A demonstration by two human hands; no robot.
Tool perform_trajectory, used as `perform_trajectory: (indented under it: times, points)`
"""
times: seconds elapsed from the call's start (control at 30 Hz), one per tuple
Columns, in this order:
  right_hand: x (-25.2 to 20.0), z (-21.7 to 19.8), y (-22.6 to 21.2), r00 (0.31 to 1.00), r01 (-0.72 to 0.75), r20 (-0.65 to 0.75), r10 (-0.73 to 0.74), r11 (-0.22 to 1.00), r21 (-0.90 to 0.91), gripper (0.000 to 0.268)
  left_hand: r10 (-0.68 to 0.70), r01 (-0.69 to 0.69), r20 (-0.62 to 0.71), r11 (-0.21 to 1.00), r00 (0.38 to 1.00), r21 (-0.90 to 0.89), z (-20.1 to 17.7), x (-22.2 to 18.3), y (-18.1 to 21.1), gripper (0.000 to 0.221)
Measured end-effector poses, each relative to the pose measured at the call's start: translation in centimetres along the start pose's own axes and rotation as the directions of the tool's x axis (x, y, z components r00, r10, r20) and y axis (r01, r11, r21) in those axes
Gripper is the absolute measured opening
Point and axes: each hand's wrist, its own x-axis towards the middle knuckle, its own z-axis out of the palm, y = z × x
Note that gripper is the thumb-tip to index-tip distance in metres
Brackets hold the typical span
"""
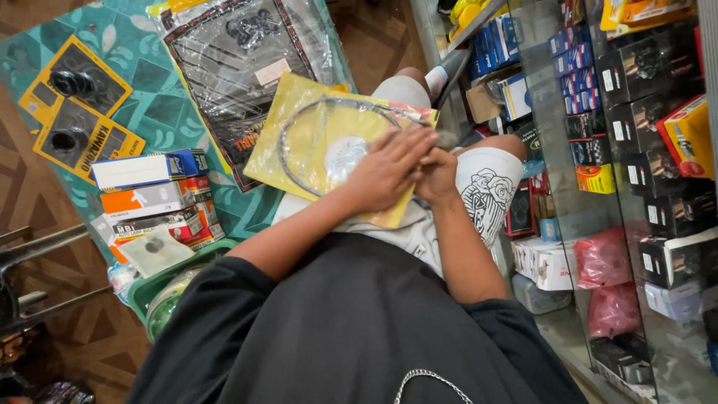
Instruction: The person organizes motorcycle parts and cables in bags by handling them and placing them on a tray while sitting on the floor.
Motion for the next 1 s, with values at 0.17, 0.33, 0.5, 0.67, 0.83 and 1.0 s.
perform_trajectory:
  times: [0.17,0.33,0.5,0.67,0.83,1.0]
  points:
    - [0.2,13.8,-0.9,1.0,-0.015,0.021,0.018,0.991,-0.131,0.06,-0.281,0.286,-0.057,0.919,0.958,0.273,-1.4,-0.7,-3.0,0.068]
    - [1.0,11.1,-0.6,0.999,-0.053,-0.009,0.053,0.939,-0.339,0.057,-0.506,0.578,-0.299,0.777,0.809,0.249,0.7,-0.3,-7.6,0.07]
    - [0.4,15.1,-1.5,0.979,-0.046,-0.202,0.008,0.982,-0.183,0.063,-0.148,0.163,-0.116,0.977,0.982,0.136,1.4,-0.5,0.1,0.073]
    - [0.6,10.9,-0.7,0.991,-0.053,-0.131,0.014,0.953,-0.298,0.063,-0.208,0.199,0.011,0.949,0.978,0.243,-1.3,-2.0,-5.2,0.068]
    - [0.8,14.6,-0.8,0.995,-0.078,-0.09,0.044,0.901,-0.427,0.073,-0.49,0.512,-0.169,0.748,0.855,0.423,-6.4,-6.7,-14.9,0.065]
    - [0.6,15.7,-1.0,0.997,-0.058,-0.063,0.036,0.918,-0.393,0.074,-0.482,0.506,-0.154,0.808,0.862,0.3,-4.6,-10.2,-13.0,0.077]
